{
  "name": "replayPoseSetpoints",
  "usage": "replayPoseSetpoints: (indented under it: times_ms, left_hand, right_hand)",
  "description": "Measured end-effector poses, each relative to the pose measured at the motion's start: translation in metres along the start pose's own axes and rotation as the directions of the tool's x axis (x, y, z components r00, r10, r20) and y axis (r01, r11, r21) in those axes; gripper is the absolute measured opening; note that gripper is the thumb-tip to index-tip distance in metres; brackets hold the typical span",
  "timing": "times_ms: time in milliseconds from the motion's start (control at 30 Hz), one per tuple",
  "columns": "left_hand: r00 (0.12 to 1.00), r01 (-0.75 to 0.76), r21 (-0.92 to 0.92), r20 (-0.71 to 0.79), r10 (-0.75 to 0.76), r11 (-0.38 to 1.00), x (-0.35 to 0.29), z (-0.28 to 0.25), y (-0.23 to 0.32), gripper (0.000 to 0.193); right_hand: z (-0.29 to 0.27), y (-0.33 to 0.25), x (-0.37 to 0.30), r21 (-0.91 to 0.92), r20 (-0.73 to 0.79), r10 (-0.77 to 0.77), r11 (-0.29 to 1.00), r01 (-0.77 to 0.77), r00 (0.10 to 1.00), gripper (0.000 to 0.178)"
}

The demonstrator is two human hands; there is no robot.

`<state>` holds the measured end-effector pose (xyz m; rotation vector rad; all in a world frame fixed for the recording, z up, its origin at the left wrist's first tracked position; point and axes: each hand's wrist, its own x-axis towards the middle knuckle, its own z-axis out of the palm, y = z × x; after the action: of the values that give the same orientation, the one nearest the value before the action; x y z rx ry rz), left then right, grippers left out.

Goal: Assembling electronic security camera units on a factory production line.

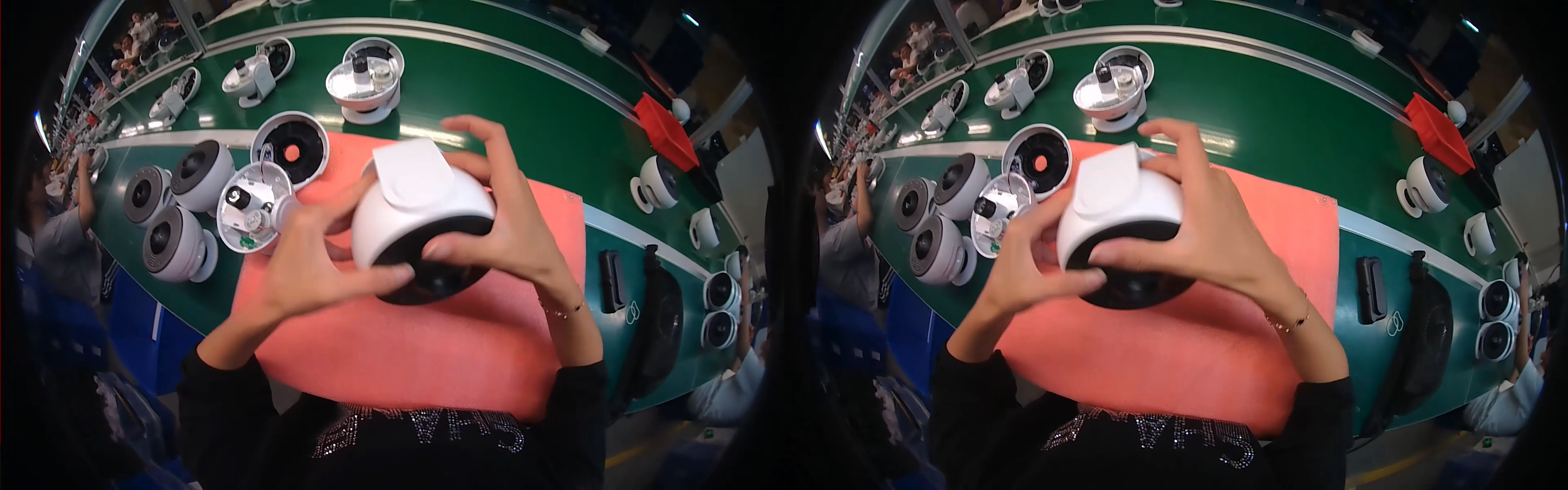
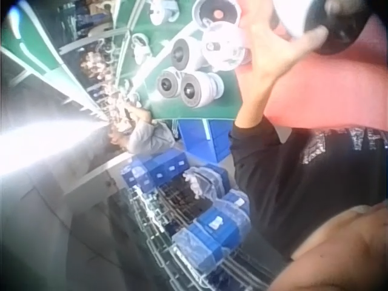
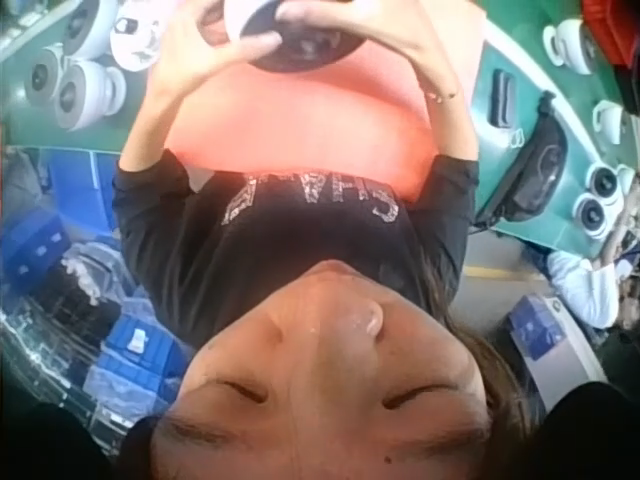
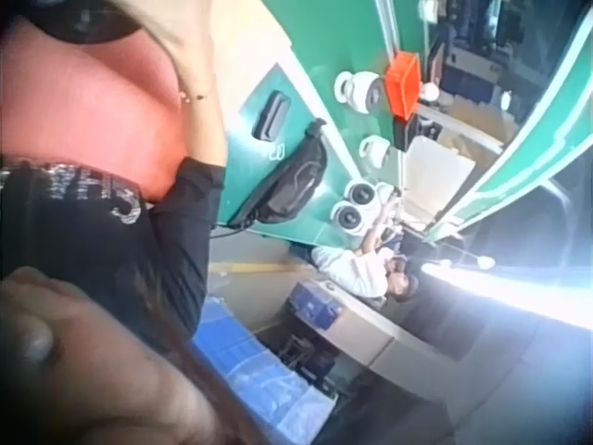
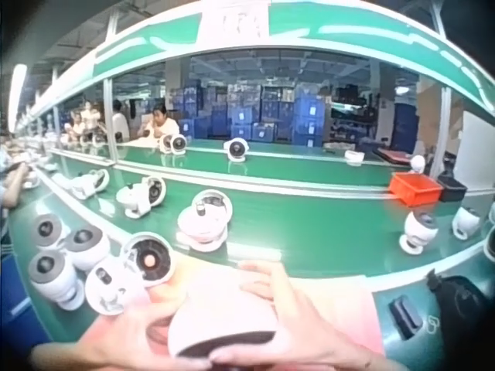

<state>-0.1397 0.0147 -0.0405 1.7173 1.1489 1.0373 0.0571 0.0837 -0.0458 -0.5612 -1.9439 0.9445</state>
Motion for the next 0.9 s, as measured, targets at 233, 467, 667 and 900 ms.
replayPoseSetpoints:
  times_ms: [233, 467, 667, 900]
  left_hand:
    - [0.994, -0.047, -0.816, -0.098, -0.057, 0.576, 0.073, -0.005, -0.026, 0.067]
    - [0.92, -0.309, -0.752, -0.391, -0.015, 0.582, 0.152, 0.051, -0.044, 0.075]
    - [0.969, -0.08, -0.705, -0.22, -0.11, 0.705, 0.183, 0.065, -0.047, 0.076]
    - [0.869, 0.031, -0.946, -0.134, -0.477, 0.324, 0.198, 0.051, -0.118, 0.096]
  right_hand:
    - [0.012, 0.007, 0.008, -0.14, -0.29, -0.074, 0.99, 0.034, 0.954, 0.096]
    - [-0.013, 0.035, 0.014, -0.311, -0.446, -0.162, 0.95, 0.018, 0.88, 0.096]
    - [-0.043, 0.079, 0.02, -0.054, -0.593, 0.001, 0.998, -0.042, 0.805, 0.092]
    - [-0.098, 0.134, 0.005, 0.837, -0.417, 0.713, 0.543, -0.067, 0.565, 0.056]
